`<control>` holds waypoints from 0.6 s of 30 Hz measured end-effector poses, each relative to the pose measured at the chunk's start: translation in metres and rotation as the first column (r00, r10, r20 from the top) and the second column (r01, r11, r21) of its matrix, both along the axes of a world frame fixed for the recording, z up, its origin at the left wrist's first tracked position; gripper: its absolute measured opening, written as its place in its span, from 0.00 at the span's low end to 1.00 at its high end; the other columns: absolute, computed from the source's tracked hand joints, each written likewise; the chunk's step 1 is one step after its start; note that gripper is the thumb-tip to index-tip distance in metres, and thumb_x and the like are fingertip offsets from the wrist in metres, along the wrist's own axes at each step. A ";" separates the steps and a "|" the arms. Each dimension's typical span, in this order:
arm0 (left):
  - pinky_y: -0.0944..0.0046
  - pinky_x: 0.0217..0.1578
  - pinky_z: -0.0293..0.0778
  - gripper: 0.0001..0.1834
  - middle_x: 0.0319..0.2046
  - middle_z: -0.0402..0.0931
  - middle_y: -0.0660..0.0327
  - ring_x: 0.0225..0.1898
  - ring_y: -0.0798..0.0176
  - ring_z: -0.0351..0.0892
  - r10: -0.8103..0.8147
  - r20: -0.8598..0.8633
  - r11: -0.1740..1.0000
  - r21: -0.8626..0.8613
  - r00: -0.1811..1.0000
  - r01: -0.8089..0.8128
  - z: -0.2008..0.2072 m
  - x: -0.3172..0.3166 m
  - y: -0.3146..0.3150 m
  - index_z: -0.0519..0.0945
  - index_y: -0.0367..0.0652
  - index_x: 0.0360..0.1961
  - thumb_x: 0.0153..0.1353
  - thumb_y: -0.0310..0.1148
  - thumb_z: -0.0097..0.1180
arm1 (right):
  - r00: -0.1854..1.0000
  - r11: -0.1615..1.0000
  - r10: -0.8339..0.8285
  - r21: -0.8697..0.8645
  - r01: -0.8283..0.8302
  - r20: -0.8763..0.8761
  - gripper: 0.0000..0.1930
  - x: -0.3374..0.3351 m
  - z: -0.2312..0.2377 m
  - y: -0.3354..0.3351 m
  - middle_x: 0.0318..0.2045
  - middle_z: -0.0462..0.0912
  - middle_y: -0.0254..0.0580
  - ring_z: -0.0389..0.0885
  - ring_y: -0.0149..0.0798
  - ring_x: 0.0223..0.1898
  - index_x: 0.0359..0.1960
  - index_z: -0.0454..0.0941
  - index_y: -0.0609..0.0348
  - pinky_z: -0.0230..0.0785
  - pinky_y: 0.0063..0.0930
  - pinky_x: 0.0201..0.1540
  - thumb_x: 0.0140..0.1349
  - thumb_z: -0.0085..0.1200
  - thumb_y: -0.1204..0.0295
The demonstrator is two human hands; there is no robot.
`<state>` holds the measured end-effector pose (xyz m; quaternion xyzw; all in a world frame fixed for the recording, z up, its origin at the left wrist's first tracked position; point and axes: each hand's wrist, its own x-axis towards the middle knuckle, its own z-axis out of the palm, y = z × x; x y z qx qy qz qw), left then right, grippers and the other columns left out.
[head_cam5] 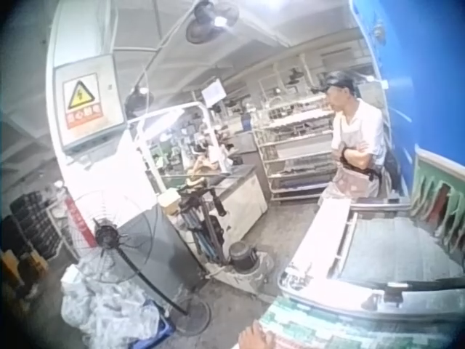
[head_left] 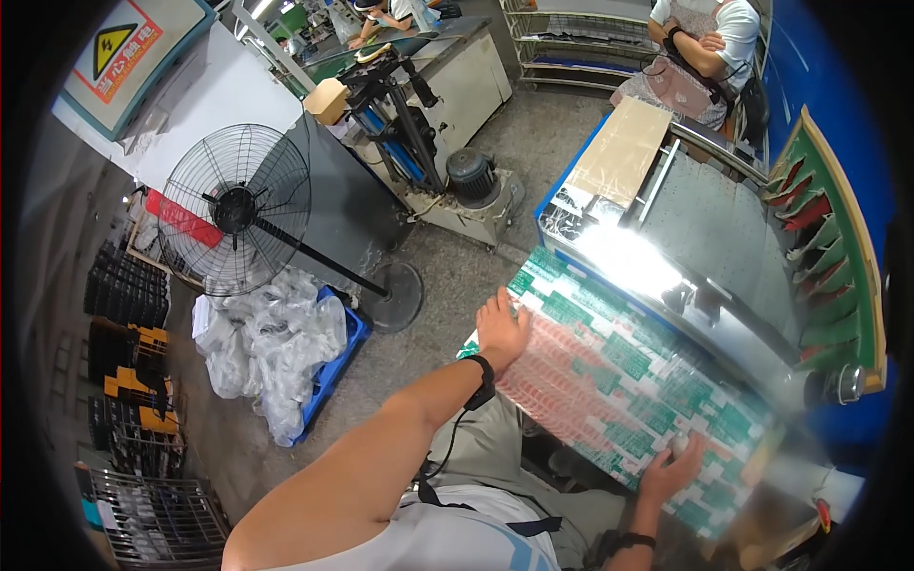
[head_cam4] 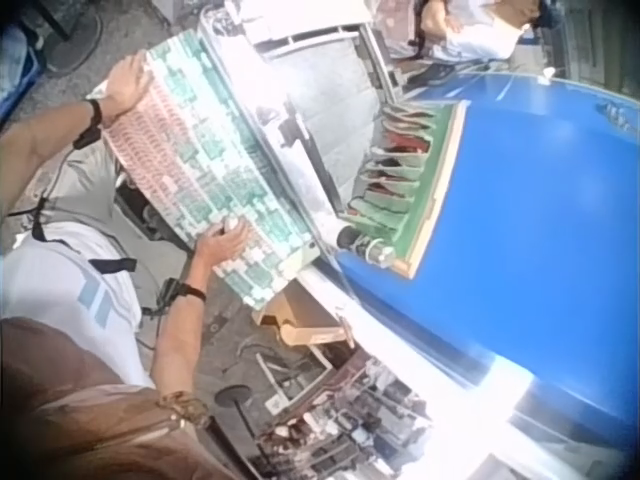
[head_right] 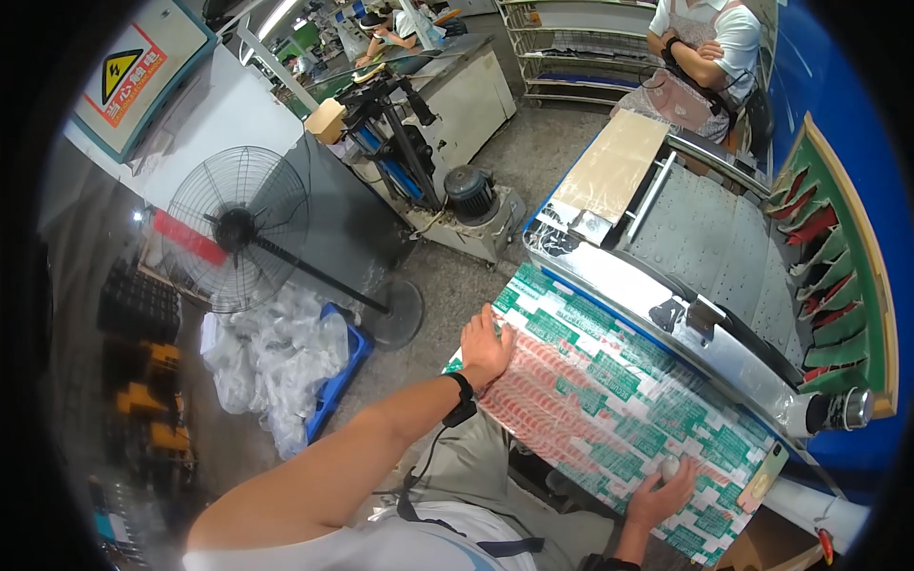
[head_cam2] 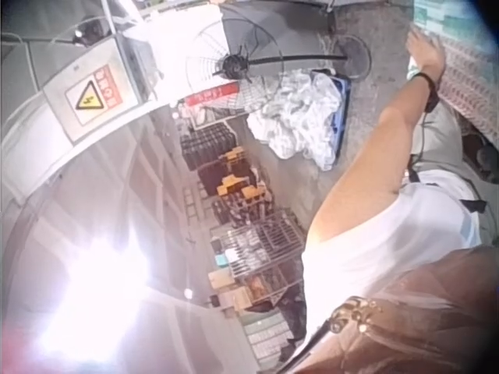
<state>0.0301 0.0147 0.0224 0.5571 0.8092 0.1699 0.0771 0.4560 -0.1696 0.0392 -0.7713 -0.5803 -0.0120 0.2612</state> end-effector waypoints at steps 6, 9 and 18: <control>0.40 0.72 0.60 0.40 0.61 0.73 0.42 0.64 0.37 0.71 0.011 0.007 1.000 0.025 1.000 -0.012 -0.005 -0.003 -0.001 0.61 0.36 0.78 0.73 0.49 0.53 | 1.000 1.000 -0.020 -0.023 0.020 0.002 0.32 -0.003 -0.002 -0.001 0.74 0.73 0.59 0.68 0.62 0.76 0.74 0.71 0.61 0.56 0.56 0.78 0.66 0.56 0.77; 0.39 0.71 0.61 0.41 0.63 0.72 0.39 0.65 0.35 0.71 -0.010 0.027 1.000 -0.012 1.000 0.011 -0.001 -0.001 0.000 0.60 0.33 0.80 0.76 0.51 0.49 | 1.000 1.000 -0.007 -0.017 0.007 0.008 0.32 -0.001 -0.003 -0.001 0.74 0.73 0.59 0.68 0.62 0.76 0.74 0.71 0.61 0.56 0.56 0.78 0.66 0.55 0.77; 0.39 0.70 0.62 0.40 0.62 0.72 0.39 0.64 0.35 0.72 -0.007 -0.018 1.000 0.017 1.000 0.007 -0.003 -0.004 0.000 0.60 0.35 0.80 0.76 0.50 0.50 | 1.000 1.000 0.010 -0.012 -0.010 0.007 0.32 0.001 -0.004 0.000 0.73 0.73 0.60 0.68 0.62 0.76 0.74 0.70 0.62 0.56 0.55 0.78 0.66 0.54 0.76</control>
